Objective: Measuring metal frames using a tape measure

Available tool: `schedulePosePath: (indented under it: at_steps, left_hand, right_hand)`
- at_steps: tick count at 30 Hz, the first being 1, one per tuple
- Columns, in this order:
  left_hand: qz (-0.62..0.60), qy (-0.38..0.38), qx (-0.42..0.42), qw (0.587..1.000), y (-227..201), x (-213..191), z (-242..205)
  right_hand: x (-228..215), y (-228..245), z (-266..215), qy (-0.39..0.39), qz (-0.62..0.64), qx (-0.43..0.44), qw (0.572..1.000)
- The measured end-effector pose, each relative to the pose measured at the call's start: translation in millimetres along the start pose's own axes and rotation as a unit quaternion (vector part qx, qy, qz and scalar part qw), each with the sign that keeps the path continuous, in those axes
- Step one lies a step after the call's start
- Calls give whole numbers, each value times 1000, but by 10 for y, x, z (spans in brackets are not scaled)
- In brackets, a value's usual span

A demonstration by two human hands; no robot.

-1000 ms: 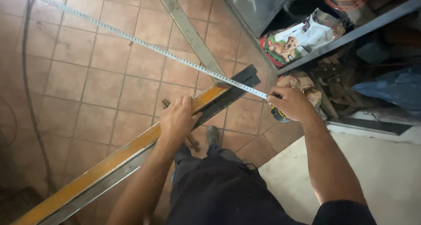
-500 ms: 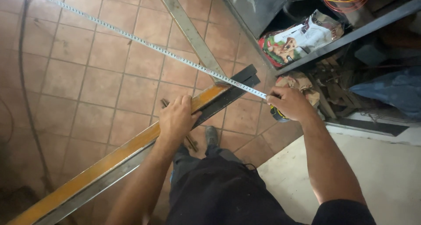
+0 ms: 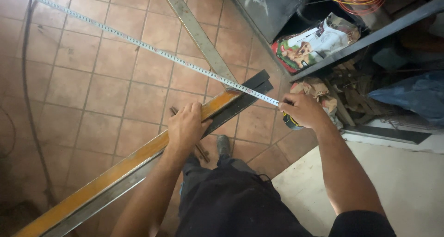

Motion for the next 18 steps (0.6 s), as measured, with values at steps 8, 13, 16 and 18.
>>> schedulePosePath:
  at_steps: [8, 13, 16, 18]
  left_hand:
    - [-4, 21, -15, 1000, 4, 21, 14]
    - [14, 4, -7, 1000, 13, 12, -12]
    - [-4, -37, -7, 999, -43, -180, -159]
    - [-26, -105, 37, 993, -179, -446, -336]
  right_hand:
    - [21, -59, 77, 4, 8, -8, 1000]
    - [99, -80, 81, 19, -1, -11, 1000]
    - [384, -180, 111, 86, 27, 8, 996]
    - [900, -507, 426, 212, 255, -9, 943]
Point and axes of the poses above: each hand's wrist, its own z-axis towards the middle knuckle, its own x-axis out of the palm, y = z × x, the point moved 9 cm from there along z, towards the middle knuckle, and after that the axes turned 14 degrees about y, right-handed, at the moved point
